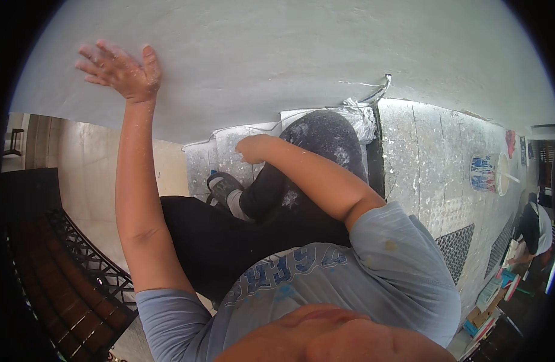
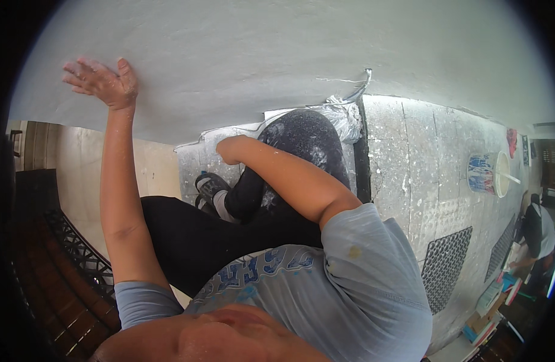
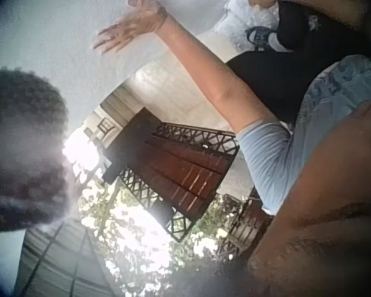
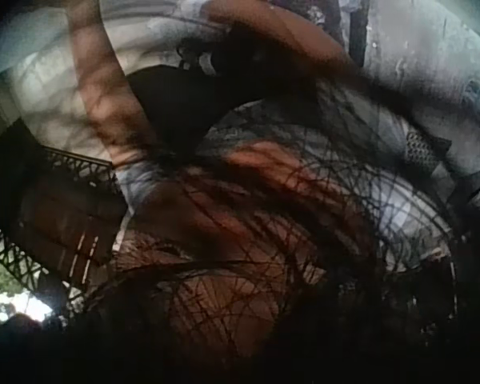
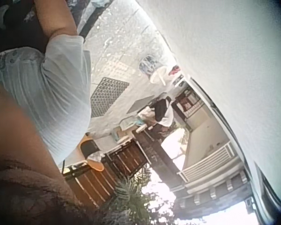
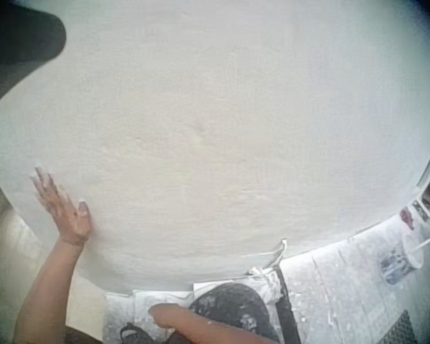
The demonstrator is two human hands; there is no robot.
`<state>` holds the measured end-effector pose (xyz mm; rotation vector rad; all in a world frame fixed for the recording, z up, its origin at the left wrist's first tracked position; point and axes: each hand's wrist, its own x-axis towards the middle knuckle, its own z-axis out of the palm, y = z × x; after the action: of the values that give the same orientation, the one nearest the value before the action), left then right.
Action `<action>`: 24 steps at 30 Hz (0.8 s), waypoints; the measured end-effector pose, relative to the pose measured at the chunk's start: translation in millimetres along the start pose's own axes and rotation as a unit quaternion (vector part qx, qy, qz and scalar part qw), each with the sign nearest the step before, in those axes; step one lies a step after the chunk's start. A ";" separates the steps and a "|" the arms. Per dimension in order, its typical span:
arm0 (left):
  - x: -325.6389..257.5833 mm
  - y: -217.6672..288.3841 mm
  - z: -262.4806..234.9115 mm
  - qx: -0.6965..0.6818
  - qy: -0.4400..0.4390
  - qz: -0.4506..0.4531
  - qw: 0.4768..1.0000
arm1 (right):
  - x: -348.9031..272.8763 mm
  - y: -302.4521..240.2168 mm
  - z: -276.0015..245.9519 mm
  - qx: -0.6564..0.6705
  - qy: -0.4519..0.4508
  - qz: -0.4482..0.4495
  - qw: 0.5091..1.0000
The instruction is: Applying and smoothing putty on a wall surface using a putty knife.
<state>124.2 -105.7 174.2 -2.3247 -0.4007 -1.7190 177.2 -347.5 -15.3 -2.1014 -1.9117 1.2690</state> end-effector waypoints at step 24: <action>2.5 203.3 9.5 -0.297 -0.324 0.389 0.810 | 10.8 25.0 7.0 0.002 0.057 -0.041 0.998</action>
<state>203.8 -293.0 170.5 -2.8116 1.0276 -0.6604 192.7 -347.9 -38.7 -2.0218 -1.9242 1.1119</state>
